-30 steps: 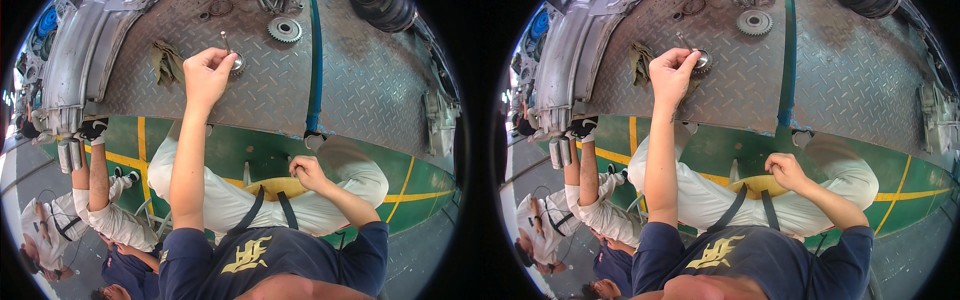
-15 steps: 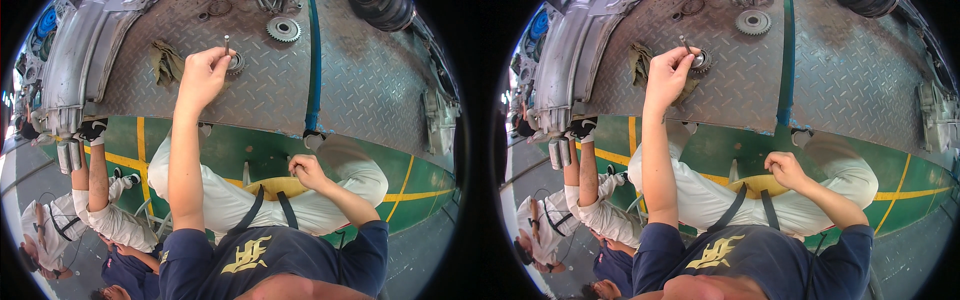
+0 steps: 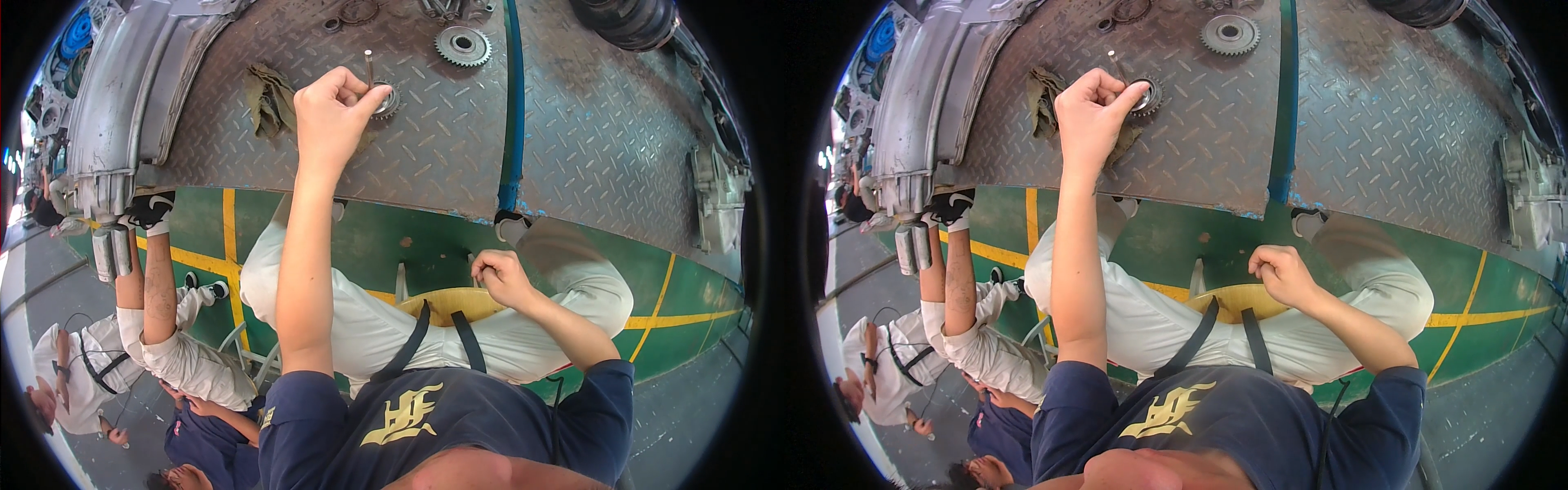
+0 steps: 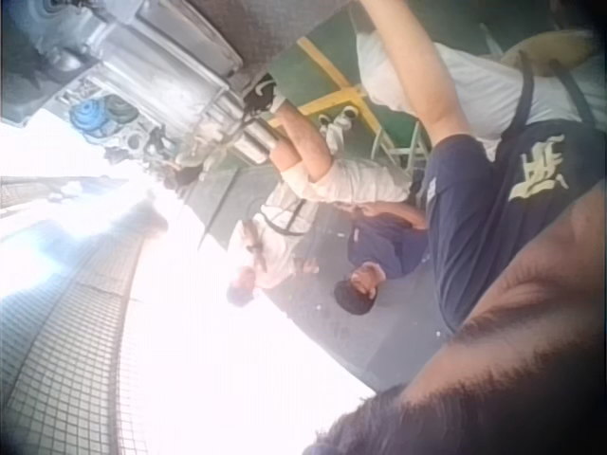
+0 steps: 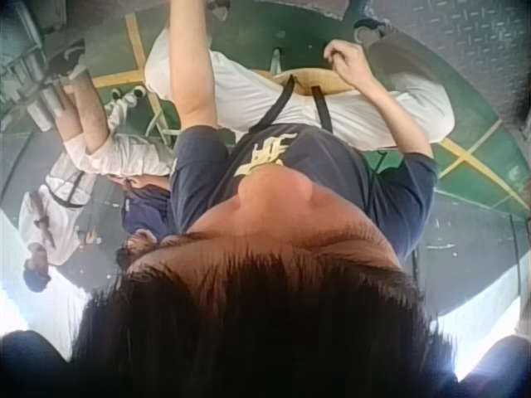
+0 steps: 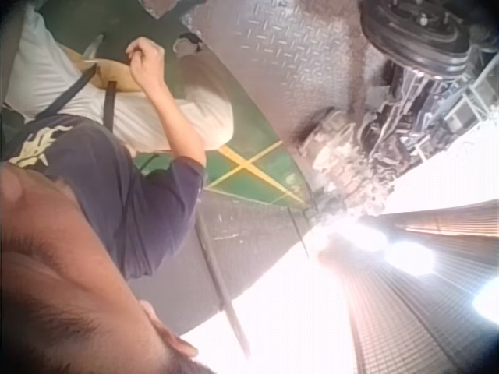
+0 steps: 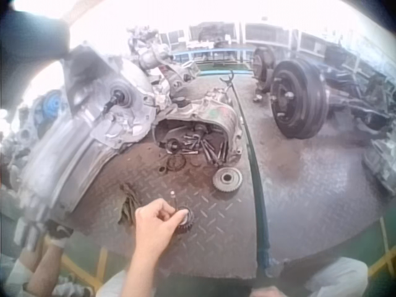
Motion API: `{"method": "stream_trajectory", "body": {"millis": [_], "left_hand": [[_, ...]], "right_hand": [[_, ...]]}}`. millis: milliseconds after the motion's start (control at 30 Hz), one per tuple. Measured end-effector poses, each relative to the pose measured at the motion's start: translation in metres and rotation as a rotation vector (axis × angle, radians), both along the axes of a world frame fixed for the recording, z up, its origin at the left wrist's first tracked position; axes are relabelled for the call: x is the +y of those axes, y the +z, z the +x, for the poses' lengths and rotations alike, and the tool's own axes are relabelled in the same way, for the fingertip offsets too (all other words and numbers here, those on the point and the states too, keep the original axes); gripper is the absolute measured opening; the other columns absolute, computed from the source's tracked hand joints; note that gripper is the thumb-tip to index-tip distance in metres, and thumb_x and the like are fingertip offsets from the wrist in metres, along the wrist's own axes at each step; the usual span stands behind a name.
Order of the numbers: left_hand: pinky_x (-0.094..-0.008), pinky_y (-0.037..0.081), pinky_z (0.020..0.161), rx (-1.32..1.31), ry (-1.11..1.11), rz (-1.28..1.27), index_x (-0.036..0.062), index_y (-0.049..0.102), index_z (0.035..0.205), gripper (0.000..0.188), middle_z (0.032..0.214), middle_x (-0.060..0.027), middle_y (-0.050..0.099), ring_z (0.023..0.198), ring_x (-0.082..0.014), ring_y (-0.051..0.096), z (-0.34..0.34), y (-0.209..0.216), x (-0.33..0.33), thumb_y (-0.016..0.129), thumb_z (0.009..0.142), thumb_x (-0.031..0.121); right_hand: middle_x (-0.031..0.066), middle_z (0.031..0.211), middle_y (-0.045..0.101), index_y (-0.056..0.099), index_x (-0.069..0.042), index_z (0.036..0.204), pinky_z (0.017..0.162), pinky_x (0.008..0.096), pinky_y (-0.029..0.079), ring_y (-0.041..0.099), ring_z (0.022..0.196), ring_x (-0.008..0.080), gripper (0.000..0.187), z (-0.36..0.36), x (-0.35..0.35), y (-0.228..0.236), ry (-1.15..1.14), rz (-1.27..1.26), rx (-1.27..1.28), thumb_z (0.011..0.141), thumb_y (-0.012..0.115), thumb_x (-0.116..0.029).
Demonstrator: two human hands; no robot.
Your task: The person places a gear onto a vertical shaft and then inserts a small metal pin into a hole on the side of the gear assembly by hand.
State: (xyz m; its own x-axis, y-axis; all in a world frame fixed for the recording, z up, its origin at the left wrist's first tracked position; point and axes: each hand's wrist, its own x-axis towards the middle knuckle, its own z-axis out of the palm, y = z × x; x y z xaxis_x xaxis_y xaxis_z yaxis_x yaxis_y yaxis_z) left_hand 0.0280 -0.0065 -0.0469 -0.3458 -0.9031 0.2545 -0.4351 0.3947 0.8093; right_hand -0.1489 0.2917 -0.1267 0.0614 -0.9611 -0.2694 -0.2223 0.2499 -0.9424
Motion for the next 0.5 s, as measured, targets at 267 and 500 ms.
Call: {"method": "stream_trajectory", "body": {"millis": [267, 500], "left_hand": [[-0.0180, 0.030, 0.051, 0.135, -0.047, 0.119, 0.0002, 0.072, 0.091, 0.012, 0.061, 0.0098, 0.049, 0.056, 0.0011, 0.039, 0.001, 0.000, -0.003, 0.076, 0.084, 0.010], [-0.0179, 0.035, 0.056, 0.053, -0.256, 0.220, -0.0016, 0.072, 0.099, 0.013, 0.076, 0.0054, 0.063, 0.063, 0.0006, 0.046, 0.018, 0.003, -0.012, 0.068, 0.087, 0.002]], "right_hand": [[0.0137, 0.070, 0.060, 0.059, 0.004, 0.078, 0.058, 0.0335, 0.047, 0.060, 0.063, 0.0250, 0.019, 0.000, -0.001, 0.001, 0.000, -0.001, 0.007, 0.074, 0.042, 0.011], [0.0135, 0.070, 0.060, 0.060, 0.003, 0.078, 0.058, 0.0335, 0.047, 0.060, 0.063, 0.0250, 0.020, -0.001, 0.001, 0.000, -0.007, 0.000, 0.002, 0.074, 0.042, 0.011]]}}
